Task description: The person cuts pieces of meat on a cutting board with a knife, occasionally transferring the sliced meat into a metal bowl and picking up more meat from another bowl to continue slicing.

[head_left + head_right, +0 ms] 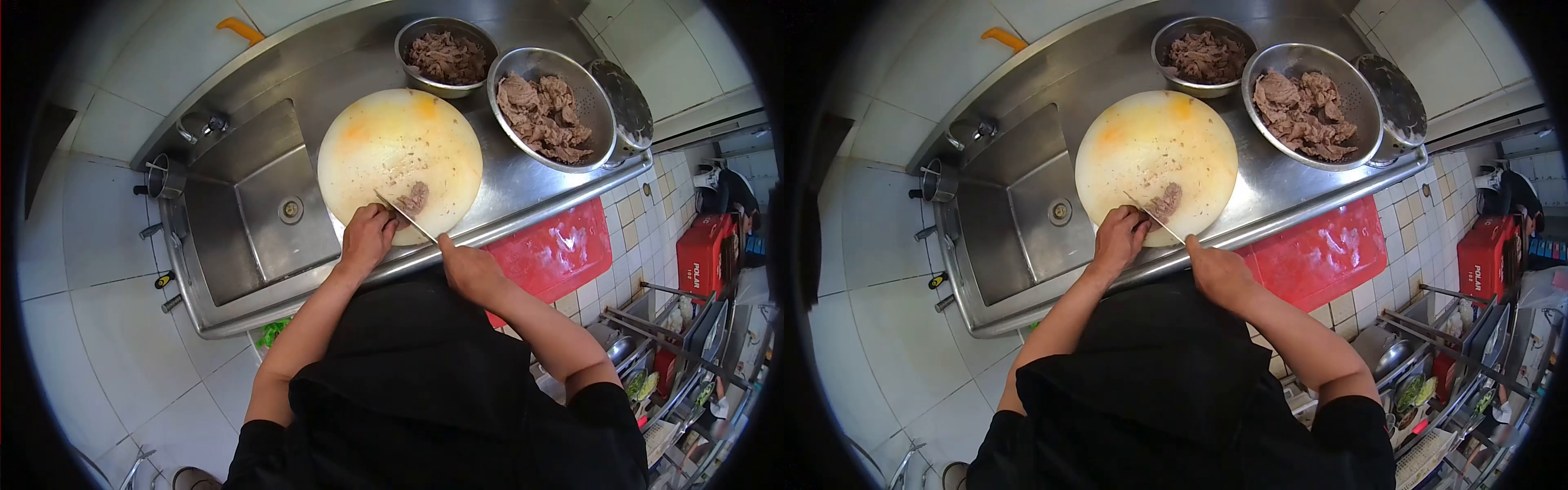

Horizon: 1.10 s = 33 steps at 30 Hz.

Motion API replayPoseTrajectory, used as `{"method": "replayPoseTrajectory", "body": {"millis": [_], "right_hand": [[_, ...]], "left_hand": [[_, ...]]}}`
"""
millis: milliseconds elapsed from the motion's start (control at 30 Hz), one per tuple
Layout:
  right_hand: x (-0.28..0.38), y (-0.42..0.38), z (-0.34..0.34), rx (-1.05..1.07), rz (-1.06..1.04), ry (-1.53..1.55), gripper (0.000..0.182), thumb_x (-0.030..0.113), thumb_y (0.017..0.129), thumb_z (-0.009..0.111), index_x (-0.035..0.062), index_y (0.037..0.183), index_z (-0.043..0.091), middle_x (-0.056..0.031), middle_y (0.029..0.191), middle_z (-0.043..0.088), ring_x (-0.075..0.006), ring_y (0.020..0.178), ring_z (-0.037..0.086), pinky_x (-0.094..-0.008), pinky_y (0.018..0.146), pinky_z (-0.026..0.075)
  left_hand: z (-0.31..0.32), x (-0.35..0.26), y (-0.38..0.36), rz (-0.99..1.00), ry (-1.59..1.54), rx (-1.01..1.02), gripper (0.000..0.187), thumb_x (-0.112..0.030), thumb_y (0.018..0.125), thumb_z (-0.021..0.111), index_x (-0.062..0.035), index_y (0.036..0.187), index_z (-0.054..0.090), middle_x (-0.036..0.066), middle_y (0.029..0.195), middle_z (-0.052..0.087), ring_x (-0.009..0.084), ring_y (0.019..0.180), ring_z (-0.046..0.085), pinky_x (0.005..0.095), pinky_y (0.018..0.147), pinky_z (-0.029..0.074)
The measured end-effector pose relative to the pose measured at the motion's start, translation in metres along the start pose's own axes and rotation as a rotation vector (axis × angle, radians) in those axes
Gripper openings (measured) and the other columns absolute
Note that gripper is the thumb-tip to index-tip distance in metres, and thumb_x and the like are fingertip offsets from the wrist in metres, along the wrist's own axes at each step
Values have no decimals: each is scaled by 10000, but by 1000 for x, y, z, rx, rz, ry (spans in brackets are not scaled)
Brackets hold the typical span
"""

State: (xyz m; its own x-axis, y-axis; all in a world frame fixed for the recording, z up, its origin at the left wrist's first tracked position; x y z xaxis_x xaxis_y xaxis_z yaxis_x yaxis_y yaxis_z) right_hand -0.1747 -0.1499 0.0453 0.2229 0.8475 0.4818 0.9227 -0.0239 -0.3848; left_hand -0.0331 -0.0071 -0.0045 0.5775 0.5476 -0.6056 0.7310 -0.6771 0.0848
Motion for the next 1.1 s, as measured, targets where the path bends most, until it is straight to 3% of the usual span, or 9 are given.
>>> {"method": "replayPoseTrajectory", "body": {"millis": [200,367,467,533,667,733,933,1100], "right_hand": [[11,47,-12,-25,41,-17,218,63,960,491,17,1172,485,-264,903,725,-440,907,726,-556,782,566],[19,11,-25,21,42,-22,222,70,970,487,15,1185,485,-259,881,717,-438,887,725,-557,770,569],[13,-15,-19,80,28,-12,224,79,981,482,9,1195,487,-250,881,716,-442,873,723,-561,756,569],[4,-23,-13,56,31,-34,151,145,1038,477,15,1116,473,-254,798,692,-470,788,696,-601,686,532],[-7,-19,1,79,50,-44,160,153,1042,483,11,1114,469,-242,781,686,-470,778,692,-598,680,529],[-7,-1,10,33,1,12,213,81,990,470,-1,1186,481,-247,856,712,-450,869,716,-573,764,559],[3,34,-3,-30,19,8,175,112,1017,457,11,1159,473,-260,844,703,-464,861,704,-590,750,540],[10,1,-19,26,2,37,165,118,1021,461,16,1149,477,-259,837,702,-464,842,705,-591,745,543]], "left_hand": [[-10,2,1,5,-83,-8,170,-145,903,731,-45,1036,762,112,1043,691,335,1019,666,432,882,560],[-12,5,-5,-52,-40,71,205,-150,900,731,-30,1064,756,137,1069,693,348,1027,679,433,895,563],[-9,6,-5,-15,-16,18,196,-147,900,731,-33,1057,753,135,1036,684,346,1007,676,438,879,563],[-11,4,-7,-20,-23,16,187,-148,902,729,-34,1048,753,134,1028,683,345,1000,674,440,873,564],[-9,3,-9,-15,-18,-14,167,-146,907,724,-38,1032,751,130,1030,688,341,994,674,439,859,566],[-7,3,-12,-3,-19,-26,165,-142,909,721,-36,1033,749,130,1031,690,341,992,674,439,856,566],[-16,9,-15,-18,-134,-78,152,-126,914,718,-26,1026,742,135,1020,692,349,982,673,439,858,564],[-14,10,-16,-1,-41,-43,141,-117,910,728,-23,1014,744,133,1004,697,346,963,676,439,856,562]]}}
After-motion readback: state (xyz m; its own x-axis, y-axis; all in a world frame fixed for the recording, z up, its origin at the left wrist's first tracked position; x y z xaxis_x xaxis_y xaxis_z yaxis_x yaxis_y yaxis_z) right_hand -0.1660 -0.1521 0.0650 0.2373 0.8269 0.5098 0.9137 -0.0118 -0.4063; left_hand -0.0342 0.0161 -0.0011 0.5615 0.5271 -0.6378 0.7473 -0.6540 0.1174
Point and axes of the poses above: each hand's wrist, its own y-axis towards the middle knuckle, its own z-axis out of the palm, x = y × z, the point moved 7 cm from there along y, towards the middle knuckle
